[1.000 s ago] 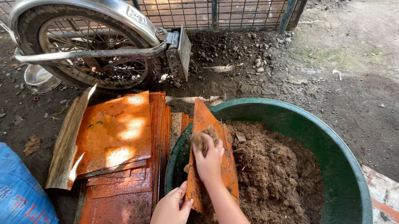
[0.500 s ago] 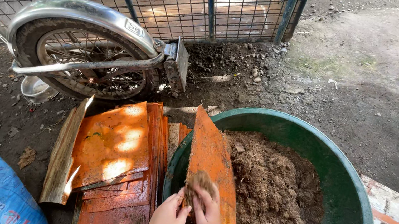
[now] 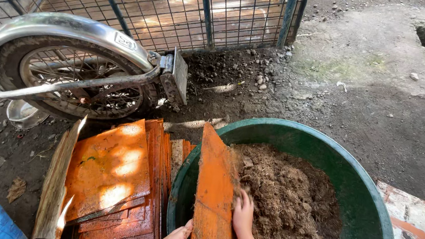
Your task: The person sits on a low stool and uses a handful of fibrous material to scrub the surface of orange rectangular tiles. They pick up tiles from a stack, scrub them over a green basin, and place them back down.
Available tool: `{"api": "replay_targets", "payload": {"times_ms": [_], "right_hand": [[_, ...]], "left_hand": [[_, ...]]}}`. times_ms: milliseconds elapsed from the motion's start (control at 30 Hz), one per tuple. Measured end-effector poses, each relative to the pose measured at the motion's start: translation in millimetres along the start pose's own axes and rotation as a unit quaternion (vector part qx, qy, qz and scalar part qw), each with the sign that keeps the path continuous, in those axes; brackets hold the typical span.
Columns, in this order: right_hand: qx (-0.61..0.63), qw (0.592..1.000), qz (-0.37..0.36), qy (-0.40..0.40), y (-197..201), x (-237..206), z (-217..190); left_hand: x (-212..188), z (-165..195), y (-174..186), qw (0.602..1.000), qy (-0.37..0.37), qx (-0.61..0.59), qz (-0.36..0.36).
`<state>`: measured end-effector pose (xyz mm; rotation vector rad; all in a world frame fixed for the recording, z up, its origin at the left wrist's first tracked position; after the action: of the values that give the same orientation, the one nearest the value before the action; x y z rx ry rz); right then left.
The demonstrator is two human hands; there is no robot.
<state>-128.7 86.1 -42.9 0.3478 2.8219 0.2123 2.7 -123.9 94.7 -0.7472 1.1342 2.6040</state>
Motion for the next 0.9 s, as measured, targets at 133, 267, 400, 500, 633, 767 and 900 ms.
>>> {"api": "replay_targets", "payload": {"times_ms": [133,267,400,500,633,767,900], "right_hand": [[0.16,0.981,0.005,-0.108,-1.4,-41.2,37.2],[0.116,0.992,-0.001,-0.046,-14.2,-99.1,-22.1],[0.197,0.972,-0.02,0.129,-32.1,-127.9,-107.6],[0.196,0.973,-0.043,0.112,-47.6,-104.1,-110.0],[0.11,0.994,-0.023,0.014,-41.5,-66.5,-38.5],[0.089,0.99,0.028,-0.109,-7.1,-78.1,56.0],[0.044,0.974,0.068,-0.21,4.3,-104.1,91.9]], "left_hand": [[0.3,-0.1,-9.5,0.995,0.001,0.092,-0.037],[2.8,4.0,12.7,0.988,-0.022,0.144,0.043],[5.9,-11.6,26.4,0.981,-0.012,0.174,0.09],[6.5,-26.1,26.7,0.981,-0.007,0.163,0.109],[14.0,-66.0,13.3,0.98,0.09,0.17,0.052],[30.3,-79.5,-7.5,0.998,0.063,0.009,0.002],[35.1,-100.2,-21.4,0.99,0.133,-0.046,-0.02]]}}
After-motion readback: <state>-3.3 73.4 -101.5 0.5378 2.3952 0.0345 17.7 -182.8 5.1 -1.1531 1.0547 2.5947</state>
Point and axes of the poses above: each hand's wrist, its own x-axis towards the middle knuckle, its own y-axis out of the back of the hand, z = x × y, the point moved 10 cm from there along x, towards the middle knuckle, and after that the axes turned 10 degrees about x, right-handed, at the moved point
